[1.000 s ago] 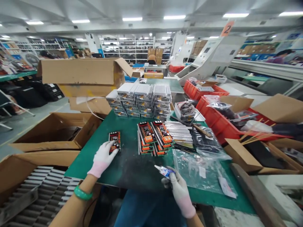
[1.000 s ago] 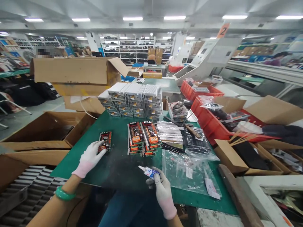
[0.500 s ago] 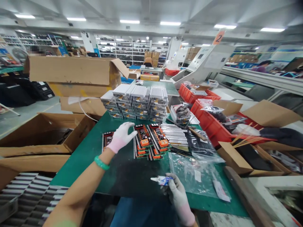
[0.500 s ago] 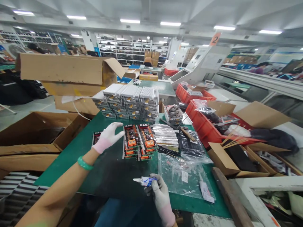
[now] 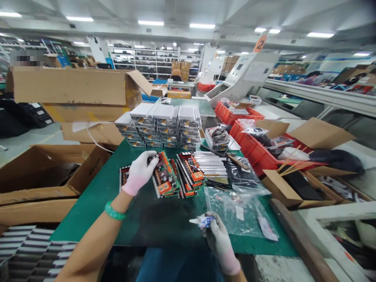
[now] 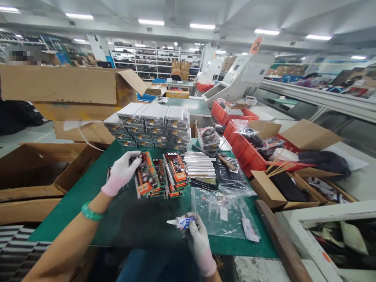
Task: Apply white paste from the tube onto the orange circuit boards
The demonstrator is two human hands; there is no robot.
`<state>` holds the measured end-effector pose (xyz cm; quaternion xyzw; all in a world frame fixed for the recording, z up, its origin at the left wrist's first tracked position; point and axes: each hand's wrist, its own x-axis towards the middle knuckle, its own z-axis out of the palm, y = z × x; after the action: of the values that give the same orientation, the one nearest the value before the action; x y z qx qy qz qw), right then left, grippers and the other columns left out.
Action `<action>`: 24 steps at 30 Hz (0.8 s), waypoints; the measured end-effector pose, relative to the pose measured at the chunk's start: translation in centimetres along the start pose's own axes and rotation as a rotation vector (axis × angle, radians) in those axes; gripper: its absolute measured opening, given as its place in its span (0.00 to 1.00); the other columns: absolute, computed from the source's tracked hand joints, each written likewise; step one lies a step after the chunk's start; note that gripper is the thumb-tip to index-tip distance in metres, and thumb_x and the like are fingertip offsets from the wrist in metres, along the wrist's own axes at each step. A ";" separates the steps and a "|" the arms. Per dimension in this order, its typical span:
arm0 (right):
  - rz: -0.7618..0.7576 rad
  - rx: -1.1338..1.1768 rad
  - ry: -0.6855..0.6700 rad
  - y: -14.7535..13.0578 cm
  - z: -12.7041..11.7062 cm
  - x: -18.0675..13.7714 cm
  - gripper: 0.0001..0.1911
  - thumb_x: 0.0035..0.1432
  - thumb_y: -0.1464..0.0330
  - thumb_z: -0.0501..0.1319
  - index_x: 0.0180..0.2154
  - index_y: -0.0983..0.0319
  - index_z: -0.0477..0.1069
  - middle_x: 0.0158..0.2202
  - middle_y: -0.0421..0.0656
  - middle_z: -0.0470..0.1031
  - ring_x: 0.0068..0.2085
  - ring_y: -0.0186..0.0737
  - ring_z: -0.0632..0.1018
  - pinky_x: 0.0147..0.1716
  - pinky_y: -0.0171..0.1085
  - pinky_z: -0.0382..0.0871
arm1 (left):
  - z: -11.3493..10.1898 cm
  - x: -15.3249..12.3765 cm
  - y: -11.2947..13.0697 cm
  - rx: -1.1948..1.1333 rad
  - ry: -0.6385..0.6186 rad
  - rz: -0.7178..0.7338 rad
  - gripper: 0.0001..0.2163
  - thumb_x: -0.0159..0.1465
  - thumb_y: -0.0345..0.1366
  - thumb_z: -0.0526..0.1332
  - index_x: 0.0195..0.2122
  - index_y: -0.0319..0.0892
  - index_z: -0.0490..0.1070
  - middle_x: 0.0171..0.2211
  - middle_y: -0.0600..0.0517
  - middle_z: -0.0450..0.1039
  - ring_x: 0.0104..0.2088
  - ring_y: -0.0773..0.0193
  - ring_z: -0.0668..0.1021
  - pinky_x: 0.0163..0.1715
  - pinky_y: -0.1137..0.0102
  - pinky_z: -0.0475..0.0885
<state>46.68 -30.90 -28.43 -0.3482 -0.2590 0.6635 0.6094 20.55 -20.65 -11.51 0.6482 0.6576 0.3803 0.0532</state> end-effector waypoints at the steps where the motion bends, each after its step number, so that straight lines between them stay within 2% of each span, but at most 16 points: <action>1: 0.008 0.031 0.021 -0.1 0.0 0.1 0.19 0.46 0.54 0.71 0.35 0.58 0.73 0.31 0.43 0.78 0.24 0.32 0.74 0.19 0.29 0.67 | -0.7 -1.3 0.1 -0.036 -0.004 0.015 0.13 0.64 0.43 0.55 0.46 0.45 0.69 0.46 0.51 0.76 0.47 0.59 0.77 0.49 0.66 0.70; 5: 0.006 0.083 0.076 -0.7 0.1 -0.1 0.19 0.44 0.54 0.72 0.35 0.57 0.74 0.31 0.44 0.78 0.29 0.37 0.78 0.21 0.29 0.69 | -1.4 -7.4 -0.4 -0.138 -0.142 0.199 0.07 0.65 0.37 0.54 0.42 0.44 0.68 0.51 0.49 0.72 0.47 0.61 0.77 0.47 0.66 0.72; 8: -0.045 0.057 0.083 -1.4 0.5 -0.9 0.19 0.43 0.55 0.73 0.36 0.56 0.75 0.32 0.43 0.79 0.31 0.37 0.79 0.21 0.29 0.69 | -0.4 -11.3 -0.8 -0.170 -0.195 0.363 0.06 0.63 0.31 0.55 0.42 0.44 0.67 0.48 0.48 0.73 0.46 0.62 0.77 0.44 0.67 0.74; 10: -0.098 0.029 0.082 -1.8 0.9 -1.6 0.18 0.44 0.55 0.72 0.36 0.56 0.76 0.33 0.43 0.80 0.29 0.36 0.78 0.23 0.30 0.71 | 0.3 -12.9 -0.7 -0.186 -0.210 0.458 0.07 0.64 0.29 0.55 0.42 0.44 0.66 0.47 0.48 0.73 0.46 0.62 0.77 0.43 0.67 0.74; 13: -0.219 -0.098 0.106 -2.6 1.5 -3.0 0.16 0.48 0.58 0.71 0.38 0.56 0.77 0.35 0.44 0.80 0.28 0.35 0.77 0.26 0.32 0.73 | 1.1 -14.0 -0.2 -0.171 -0.216 0.579 0.06 0.65 0.30 0.55 0.42 0.44 0.66 0.45 0.47 0.73 0.46 0.61 0.75 0.43 0.65 0.74; 18: -0.568 -0.505 0.140 -3.9 2.5 -5.1 0.08 0.59 0.67 0.62 0.42 0.56 0.75 0.40 0.45 0.78 0.41 0.42 0.78 0.38 0.40 0.75 | 1.9 -14.6 0.6 -0.159 -0.236 0.692 0.06 0.66 0.30 0.53 0.43 0.43 0.65 0.45 0.46 0.72 0.45 0.59 0.73 0.42 0.63 0.74; 20: -0.675 -0.631 0.102 -4.1 2.7 -5.5 0.09 0.61 0.70 0.58 0.42 0.56 0.74 0.39 0.44 0.77 0.42 0.41 0.78 0.39 0.41 0.74 | 2.2 -14.8 0.7 -0.163 -0.255 0.714 0.05 0.66 0.30 0.53 0.43 0.42 0.64 0.45 0.45 0.72 0.44 0.59 0.73 0.42 0.62 0.74; 24: -0.749 -0.827 0.016 -4.2 2.7 -5.7 0.10 0.61 0.72 0.56 0.43 0.56 0.71 0.38 0.43 0.76 0.40 0.41 0.78 0.36 0.40 0.75 | 2.5 -15.1 0.9 -0.187 -0.261 0.765 0.05 0.65 0.29 0.54 0.42 0.41 0.63 0.44 0.44 0.71 0.45 0.58 0.72 0.42 0.61 0.74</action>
<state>47.29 -35.85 -22.73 -0.4477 -0.5991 0.2420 0.6181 25.00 -33.20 -19.11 0.8810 0.3196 0.3453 0.0497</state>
